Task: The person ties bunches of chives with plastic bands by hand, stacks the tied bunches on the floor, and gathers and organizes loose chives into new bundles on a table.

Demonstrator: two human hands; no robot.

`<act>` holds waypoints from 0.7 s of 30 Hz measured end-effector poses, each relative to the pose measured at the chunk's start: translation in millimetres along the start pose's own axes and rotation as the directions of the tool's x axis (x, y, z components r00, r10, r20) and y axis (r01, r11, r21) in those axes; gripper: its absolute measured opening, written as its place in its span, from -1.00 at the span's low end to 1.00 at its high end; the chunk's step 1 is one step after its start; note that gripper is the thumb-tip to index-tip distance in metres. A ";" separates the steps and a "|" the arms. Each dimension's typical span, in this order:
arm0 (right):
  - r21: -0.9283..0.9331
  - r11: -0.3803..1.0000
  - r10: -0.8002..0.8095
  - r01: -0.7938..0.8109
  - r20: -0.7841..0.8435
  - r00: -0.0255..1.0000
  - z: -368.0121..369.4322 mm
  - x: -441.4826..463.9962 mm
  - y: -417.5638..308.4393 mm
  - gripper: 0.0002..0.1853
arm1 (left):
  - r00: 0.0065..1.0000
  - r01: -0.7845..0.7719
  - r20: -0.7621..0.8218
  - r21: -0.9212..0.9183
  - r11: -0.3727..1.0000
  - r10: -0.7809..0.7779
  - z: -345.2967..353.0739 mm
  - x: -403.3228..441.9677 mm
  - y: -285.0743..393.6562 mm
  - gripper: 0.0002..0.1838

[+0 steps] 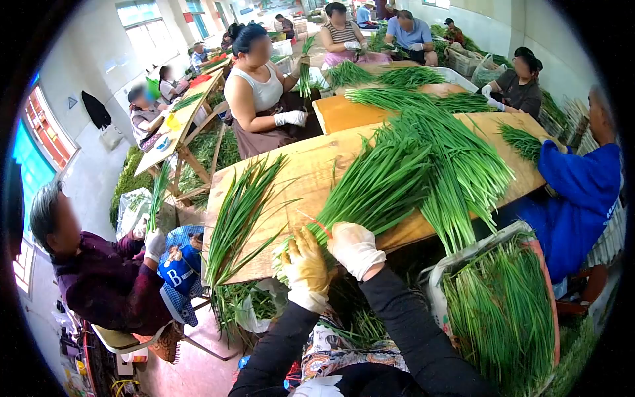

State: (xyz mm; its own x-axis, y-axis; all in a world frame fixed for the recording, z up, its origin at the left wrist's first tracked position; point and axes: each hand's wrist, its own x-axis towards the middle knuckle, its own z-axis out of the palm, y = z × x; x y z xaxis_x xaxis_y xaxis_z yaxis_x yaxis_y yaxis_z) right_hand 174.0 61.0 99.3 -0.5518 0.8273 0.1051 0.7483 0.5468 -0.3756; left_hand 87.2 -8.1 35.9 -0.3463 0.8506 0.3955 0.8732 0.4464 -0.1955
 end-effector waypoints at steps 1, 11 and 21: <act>0.018 1.000 0.014 -0.014 -0.031 0.999 2.9 1.0 2.4 -0.78 | 1.000 -0.002 0.002 -0.002 1.000 0.002 0.5 -0.4 0.8 0.23; 0.223 0.927 -0.253 0.303 -0.227 0.940 17.6 1.7 5.5 -0.86 | 0.999 0.001 -0.050 -0.019 1.000 -0.002 2.3 -1.5 -0.9 -0.16; 0.490 0.846 -0.211 0.212 -0.059 0.976 21.0 5.8 17.5 -0.76 | 0.986 -0.039 -0.162 0.064 0.997 0.049 -4.2 0.6 -3.8 -0.37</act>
State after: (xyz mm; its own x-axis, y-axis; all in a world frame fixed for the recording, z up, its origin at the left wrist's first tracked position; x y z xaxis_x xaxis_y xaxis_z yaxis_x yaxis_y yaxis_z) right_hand 176.2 72.6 74.0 -0.6743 0.6997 0.2361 0.3354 0.5750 -0.7462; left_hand 85.1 -10.4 40.7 -0.2429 0.8156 0.5252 0.8625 0.4294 -0.2679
